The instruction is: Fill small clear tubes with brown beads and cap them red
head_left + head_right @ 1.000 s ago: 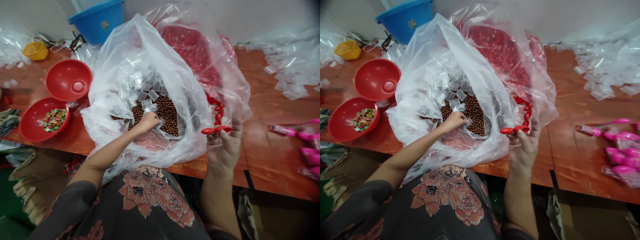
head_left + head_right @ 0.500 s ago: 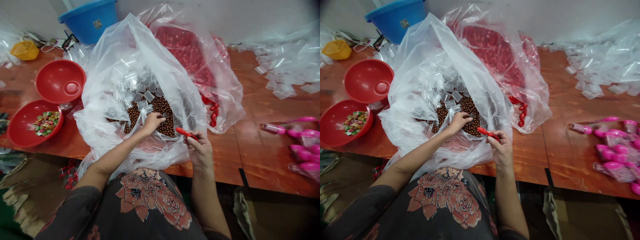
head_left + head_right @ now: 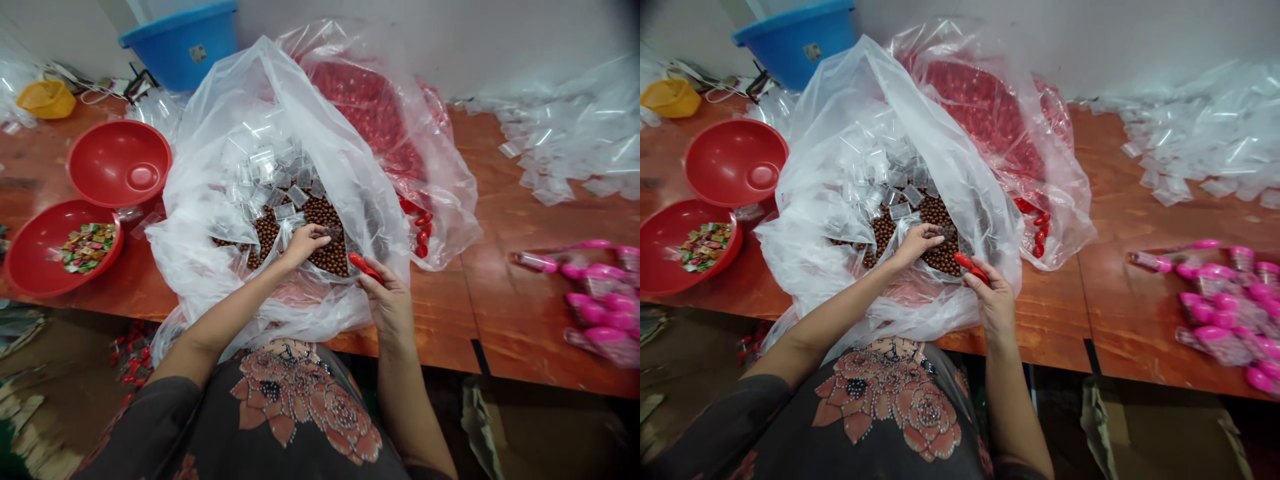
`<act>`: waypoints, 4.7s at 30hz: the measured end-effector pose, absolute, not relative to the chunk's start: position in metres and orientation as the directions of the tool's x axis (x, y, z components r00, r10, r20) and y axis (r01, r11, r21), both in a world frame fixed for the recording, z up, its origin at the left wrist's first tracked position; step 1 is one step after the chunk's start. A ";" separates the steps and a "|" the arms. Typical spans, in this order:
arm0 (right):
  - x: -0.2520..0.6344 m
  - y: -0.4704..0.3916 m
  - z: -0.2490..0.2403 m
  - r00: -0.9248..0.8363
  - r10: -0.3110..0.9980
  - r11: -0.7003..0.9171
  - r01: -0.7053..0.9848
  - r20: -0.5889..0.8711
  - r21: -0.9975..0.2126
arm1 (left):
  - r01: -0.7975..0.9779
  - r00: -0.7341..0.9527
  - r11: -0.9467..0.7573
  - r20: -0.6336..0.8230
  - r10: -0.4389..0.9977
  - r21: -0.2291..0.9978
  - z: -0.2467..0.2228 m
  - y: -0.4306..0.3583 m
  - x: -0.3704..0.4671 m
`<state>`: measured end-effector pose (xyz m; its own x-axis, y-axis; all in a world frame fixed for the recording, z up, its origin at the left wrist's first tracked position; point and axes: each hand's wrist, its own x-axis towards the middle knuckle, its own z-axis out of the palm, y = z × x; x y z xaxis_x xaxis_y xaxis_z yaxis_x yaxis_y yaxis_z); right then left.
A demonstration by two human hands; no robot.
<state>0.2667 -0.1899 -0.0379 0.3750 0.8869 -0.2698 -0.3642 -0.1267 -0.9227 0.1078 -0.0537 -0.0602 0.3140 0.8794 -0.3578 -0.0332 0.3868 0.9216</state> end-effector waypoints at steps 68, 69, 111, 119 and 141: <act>0.239 -0.159 -0.018 -0.237 0.875 0.484 0.450 0.422 -0.751 | -0.111 0.551 0.358 -0.242 0.799 0.927 -0.003 -0.125 0.041; 0.240 -0.158 -0.019 -0.260 0.873 0.488 0.450 0.412 -0.748 | -0.106 0.555 0.356 -0.241 0.796 0.929 -0.003 -0.125 0.040; 0.210 -0.174 -0.022 -0.306 0.721 0.566 0.778 0.622 -0.272 | -0.367 0.436 0.664 -0.510 0.741 0.651 0.016 -0.143 0.071; 0.209 -0.168 -0.013 -0.351 0.750 0.584 0.749 0.560 -0.313 | -0.372 0.425 0.583 -0.425 0.799 0.722 0.015 -0.141 0.065; 0.186 -0.163 -0.024 -0.496 0.690 0.700 0.643 0.528 -0.311 | -0.361 0.327 0.569 -0.471 0.819 0.738 -0.002 -0.159 0.051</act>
